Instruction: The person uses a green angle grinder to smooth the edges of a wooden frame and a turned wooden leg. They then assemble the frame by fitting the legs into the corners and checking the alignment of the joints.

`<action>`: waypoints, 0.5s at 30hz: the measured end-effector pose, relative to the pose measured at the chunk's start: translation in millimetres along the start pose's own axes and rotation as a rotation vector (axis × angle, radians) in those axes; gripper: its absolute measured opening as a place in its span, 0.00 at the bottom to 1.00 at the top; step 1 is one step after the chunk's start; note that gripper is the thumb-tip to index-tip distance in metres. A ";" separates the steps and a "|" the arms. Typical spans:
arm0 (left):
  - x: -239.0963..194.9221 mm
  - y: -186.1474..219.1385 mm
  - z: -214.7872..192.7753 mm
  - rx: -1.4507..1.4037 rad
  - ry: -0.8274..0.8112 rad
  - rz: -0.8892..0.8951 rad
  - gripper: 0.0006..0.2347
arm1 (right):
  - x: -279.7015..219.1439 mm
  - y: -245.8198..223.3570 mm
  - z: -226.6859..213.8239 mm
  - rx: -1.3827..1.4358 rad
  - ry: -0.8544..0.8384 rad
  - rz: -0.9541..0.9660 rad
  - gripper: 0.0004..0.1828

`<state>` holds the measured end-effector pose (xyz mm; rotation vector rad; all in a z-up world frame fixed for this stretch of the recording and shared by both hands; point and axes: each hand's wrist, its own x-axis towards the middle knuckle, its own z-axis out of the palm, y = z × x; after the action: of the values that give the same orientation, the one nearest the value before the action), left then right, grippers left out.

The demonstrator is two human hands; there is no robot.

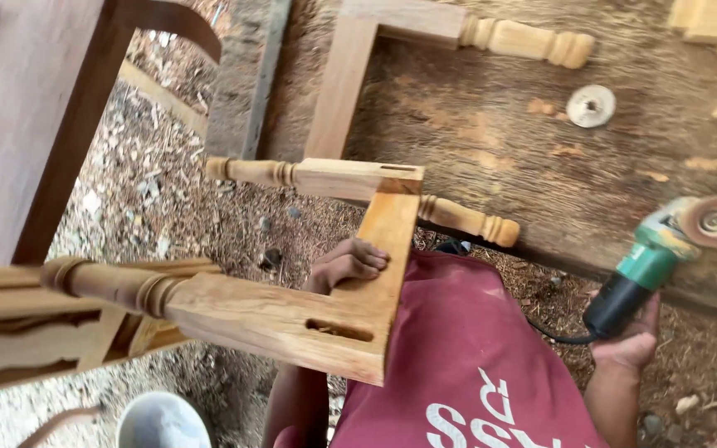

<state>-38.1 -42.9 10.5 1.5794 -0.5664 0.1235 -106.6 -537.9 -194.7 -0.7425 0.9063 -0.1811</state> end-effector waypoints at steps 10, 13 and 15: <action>-32.2 -56.7 -0.7 -0.301 -0.106 -0.493 0.07 | -34.4 -27.6 53.0 -0.293 0.168 0.063 0.21; 4.8 12.9 4.9 -0.002 -0.049 -0.120 0.14 | -37.8 -20.5 44.0 -0.523 0.292 -0.118 0.19; 20.0 24.5 5.3 0.039 -0.022 -0.083 0.19 | -27.4 -15.1 25.6 -0.706 0.379 -0.222 0.24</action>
<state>-32.5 -53.2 40.4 1.6411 -0.5173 0.0549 -101.6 -524.1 -157.0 -1.5015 1.2654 -0.2019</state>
